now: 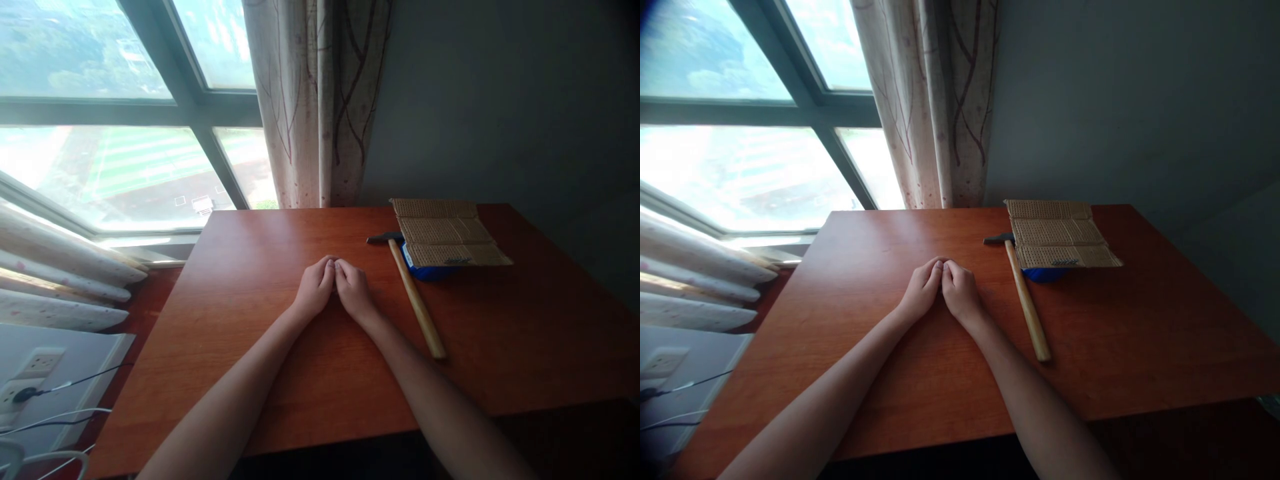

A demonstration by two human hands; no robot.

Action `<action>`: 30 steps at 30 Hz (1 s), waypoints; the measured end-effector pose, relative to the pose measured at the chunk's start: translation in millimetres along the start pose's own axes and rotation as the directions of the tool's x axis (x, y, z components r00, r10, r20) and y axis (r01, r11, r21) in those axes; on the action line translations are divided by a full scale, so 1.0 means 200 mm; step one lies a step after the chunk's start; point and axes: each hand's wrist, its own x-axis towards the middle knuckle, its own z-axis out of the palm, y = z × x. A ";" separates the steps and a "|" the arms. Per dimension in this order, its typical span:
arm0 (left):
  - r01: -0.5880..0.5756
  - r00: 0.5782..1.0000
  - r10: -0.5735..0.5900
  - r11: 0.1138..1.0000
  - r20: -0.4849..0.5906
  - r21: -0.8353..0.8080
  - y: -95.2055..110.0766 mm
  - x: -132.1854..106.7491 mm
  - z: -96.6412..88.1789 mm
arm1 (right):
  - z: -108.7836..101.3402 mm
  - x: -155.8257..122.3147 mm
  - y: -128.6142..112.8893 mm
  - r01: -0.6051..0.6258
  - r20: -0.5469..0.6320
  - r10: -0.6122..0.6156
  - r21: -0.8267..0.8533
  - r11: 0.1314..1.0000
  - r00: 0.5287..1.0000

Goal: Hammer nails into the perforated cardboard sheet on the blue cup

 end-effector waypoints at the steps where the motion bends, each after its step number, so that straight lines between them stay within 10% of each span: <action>1: 0.002 1.000 -0.002 1.000 0.000 0.001 0.00 0.00 0.00 | 0.00 0.00 0.00 0.000 0.000 0.000 0.000 1.000 1.000; 30: 0.004 1.000 -0.004 1.000 -0.004 0.014 0.01 0.00 0.00 | 0.00 0.00 0.00 -0.008 0.008 0.008 0.000 1.000 1.000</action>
